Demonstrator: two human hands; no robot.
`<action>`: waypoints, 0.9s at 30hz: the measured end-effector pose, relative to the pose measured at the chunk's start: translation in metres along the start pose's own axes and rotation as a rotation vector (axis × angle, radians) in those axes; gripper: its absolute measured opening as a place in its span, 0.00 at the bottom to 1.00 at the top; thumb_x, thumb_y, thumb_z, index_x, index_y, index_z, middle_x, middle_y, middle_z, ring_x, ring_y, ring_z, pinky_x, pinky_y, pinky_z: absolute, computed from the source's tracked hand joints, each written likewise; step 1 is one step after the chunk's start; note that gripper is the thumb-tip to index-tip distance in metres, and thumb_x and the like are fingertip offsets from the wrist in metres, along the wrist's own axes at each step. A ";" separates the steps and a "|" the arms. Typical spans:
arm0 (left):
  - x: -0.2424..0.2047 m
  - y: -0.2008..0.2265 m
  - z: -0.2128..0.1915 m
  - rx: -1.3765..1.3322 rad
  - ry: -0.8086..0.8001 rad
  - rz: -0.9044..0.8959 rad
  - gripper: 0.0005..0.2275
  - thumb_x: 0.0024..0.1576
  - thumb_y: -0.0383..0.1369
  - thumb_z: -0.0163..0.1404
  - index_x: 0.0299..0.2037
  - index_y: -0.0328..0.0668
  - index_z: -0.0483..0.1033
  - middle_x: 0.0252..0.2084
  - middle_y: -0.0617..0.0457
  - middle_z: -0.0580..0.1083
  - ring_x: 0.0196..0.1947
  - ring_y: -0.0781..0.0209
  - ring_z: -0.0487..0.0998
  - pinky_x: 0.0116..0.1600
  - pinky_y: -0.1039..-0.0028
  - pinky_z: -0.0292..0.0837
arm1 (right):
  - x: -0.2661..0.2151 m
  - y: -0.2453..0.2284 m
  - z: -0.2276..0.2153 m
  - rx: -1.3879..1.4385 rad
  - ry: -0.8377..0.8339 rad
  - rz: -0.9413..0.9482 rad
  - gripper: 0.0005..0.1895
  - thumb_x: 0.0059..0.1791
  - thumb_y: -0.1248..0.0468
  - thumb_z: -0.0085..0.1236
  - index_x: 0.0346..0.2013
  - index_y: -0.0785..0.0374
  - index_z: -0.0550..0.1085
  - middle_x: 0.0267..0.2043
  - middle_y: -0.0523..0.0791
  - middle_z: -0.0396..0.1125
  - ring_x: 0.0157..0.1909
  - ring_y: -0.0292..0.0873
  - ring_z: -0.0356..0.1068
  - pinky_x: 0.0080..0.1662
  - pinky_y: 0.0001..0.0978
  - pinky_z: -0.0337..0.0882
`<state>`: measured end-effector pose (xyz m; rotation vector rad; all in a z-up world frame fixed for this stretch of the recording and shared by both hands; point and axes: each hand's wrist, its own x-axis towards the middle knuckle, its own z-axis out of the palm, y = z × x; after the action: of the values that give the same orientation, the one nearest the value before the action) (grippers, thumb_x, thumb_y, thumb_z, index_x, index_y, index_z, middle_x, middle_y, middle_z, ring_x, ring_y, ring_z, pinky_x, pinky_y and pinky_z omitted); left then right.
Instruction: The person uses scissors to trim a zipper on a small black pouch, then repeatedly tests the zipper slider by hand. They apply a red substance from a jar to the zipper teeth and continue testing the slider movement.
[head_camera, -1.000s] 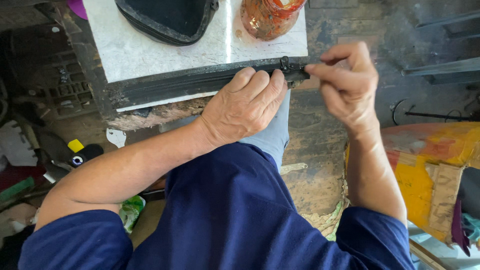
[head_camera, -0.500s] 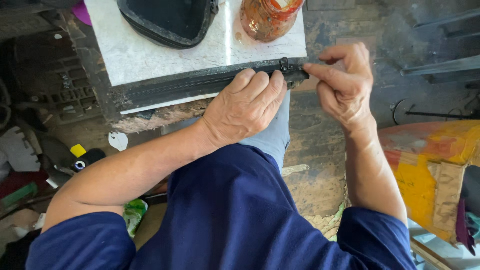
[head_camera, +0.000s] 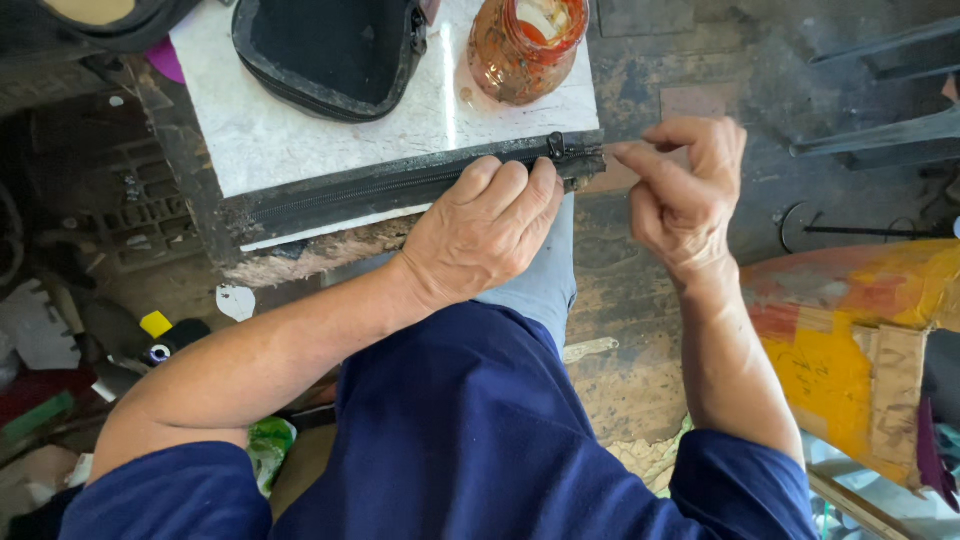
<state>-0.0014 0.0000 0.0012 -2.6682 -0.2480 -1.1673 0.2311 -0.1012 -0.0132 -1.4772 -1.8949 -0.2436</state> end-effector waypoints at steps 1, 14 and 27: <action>0.000 0.000 0.001 0.002 0.001 0.000 0.09 0.62 0.21 0.43 0.38 0.29 0.79 0.42 0.40 0.72 0.33 0.52 0.67 0.46 0.66 0.66 | 0.003 -0.004 0.000 0.001 0.010 0.007 0.18 0.47 0.78 0.53 0.44 0.62 0.86 0.45 0.52 0.66 0.44 0.58 0.67 0.50 0.48 0.66; -0.005 0.002 0.005 -0.018 0.010 -0.003 0.10 0.62 0.21 0.42 0.38 0.26 0.79 0.42 0.38 0.71 0.34 0.50 0.67 0.46 0.65 0.67 | -0.011 -0.006 0.005 -0.090 0.003 0.009 0.17 0.48 0.74 0.53 0.42 0.59 0.87 0.45 0.51 0.66 0.45 0.55 0.67 0.50 0.49 0.63; -0.007 0.003 0.003 0.013 -0.051 -0.047 0.09 0.65 0.26 0.45 0.46 0.31 0.79 0.44 0.48 0.73 0.35 0.58 0.69 0.47 0.70 0.66 | 0.153 -0.025 -0.067 -0.243 -0.586 -0.127 0.19 0.57 0.65 0.59 0.63 0.64 0.83 0.56 0.51 0.76 0.48 0.55 0.74 0.47 0.47 0.70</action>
<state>-0.0034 -0.0020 -0.0067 -2.6968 -0.3281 -1.1081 0.2218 -0.0278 0.1391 -1.7221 -2.5008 -0.1052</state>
